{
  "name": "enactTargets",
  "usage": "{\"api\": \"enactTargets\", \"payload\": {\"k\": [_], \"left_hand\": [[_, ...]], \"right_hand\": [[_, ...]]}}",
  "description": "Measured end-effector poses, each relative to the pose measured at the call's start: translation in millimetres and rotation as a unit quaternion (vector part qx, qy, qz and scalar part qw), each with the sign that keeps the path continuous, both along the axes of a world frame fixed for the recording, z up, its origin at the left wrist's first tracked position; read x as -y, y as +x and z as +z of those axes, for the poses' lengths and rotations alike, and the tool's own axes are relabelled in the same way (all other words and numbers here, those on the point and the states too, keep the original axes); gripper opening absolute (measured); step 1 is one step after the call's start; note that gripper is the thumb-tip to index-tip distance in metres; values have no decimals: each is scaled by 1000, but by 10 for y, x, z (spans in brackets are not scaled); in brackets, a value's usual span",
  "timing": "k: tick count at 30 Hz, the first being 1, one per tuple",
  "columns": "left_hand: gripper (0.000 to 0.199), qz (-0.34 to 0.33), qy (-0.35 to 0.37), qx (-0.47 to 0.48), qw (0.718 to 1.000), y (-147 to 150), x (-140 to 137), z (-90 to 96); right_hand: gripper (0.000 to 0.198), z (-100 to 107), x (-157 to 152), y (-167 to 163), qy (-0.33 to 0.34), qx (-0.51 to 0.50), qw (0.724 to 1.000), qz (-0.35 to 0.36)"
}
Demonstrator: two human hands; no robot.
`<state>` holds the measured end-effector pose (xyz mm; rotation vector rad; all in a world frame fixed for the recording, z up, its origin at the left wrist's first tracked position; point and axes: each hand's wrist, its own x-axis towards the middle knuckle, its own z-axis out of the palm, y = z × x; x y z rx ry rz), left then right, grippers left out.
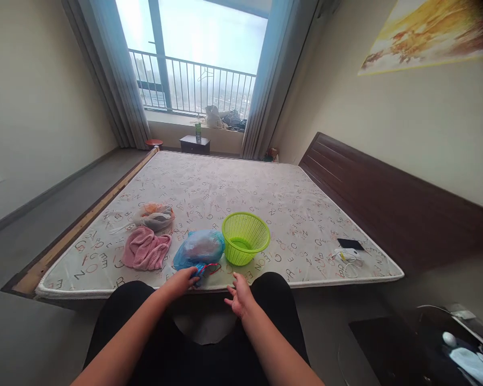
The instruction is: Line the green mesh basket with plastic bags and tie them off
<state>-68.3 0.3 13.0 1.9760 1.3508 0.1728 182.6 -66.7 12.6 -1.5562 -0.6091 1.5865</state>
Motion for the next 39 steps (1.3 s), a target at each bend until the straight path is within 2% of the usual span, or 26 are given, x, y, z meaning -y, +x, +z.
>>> {"api": "enactTargets", "payload": {"k": [2,4,5,7,10,12,14,16,19,20,23,26,29,34,39], "left_hand": [[29,-22,-4,31,999,-22,182,17],[34,-23,-13,65,998,-38,312,-13],[36,-18,-21,72,997,-44,345,-39],[36,0,-49,51,997,-45,342,-98],[35,28,-69,-1,997,-8,229,-167],[34,44,-61,-12,997,51,157,-203],[31,50,-48,-13,997,128,126,-246],[25,45,-34,-12,998,203,131,-298],[19,29,-7,13,999,277,149,-372],[18,25,-1,23,999,289,149,-390],[18,16,3,46,999,299,133,-415],[15,5,-10,55,998,295,123,-424],[13,-8,-13,65,998,296,136,-441],[16,-17,-18,83,996,304,169,-458],[21,-15,-15,97,995,290,183,-394]], "right_hand": [[37,118,80,-149,-36,-113,990,70],[36,225,122,-289,-19,-180,974,138],[37,246,134,-357,-2,-183,970,158],[38,201,147,-482,28,-130,979,155],[42,-12,133,-589,113,35,989,87],[52,-146,92,-577,198,133,970,55],[59,-217,37,-509,260,199,943,53],[47,-233,-5,-423,286,250,922,74],[11,-236,-2,-340,274,308,898,151],[6,-247,17,-332,267,317,891,184],[5,-318,81,-345,270,317,877,241],[15,-407,97,-364,275,311,878,239],[15,-458,49,-354,254,315,887,224],[12,-466,-5,-352,222,312,893,237],[19,-446,31,-385,198,334,886,253]]}}
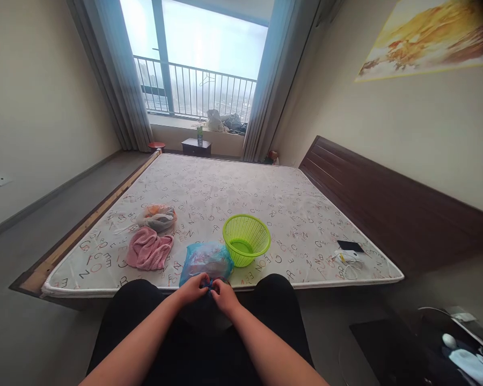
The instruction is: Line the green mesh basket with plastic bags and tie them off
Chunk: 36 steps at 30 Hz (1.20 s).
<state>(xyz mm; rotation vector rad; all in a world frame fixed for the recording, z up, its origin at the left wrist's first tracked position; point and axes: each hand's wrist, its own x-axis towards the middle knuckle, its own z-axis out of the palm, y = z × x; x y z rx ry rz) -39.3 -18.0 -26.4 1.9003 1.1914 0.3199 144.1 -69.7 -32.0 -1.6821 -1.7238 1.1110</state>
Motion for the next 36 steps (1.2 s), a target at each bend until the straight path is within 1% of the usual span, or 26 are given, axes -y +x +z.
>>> {"api": "enactTargets", "payload": {"k": [3,9,16,24,31,36], "left_hand": [[24,-6,0,-1,1000,-9,5,37],[23,-34,10,2,999,4,27,70],[25,-46,13,-9,999,19,40,119],[23,-37,-7,-5,999,36,46,104],[25,-24,-10,18,999,37,23,54],[22,-39,-9,25,999,41,19,4]], "right_hand": [[19,7,-5,6,-4,4,1000,-2],[7,-25,-26,15,-22,0,1000,12],[11,-37,-7,-2,-21,34,999,25],[11,-78,3,-2,-34,66,997,17],[15,-75,-29,3,-18,30,999,17],[13,-92,-22,-5,-12,41,999,32]]}}
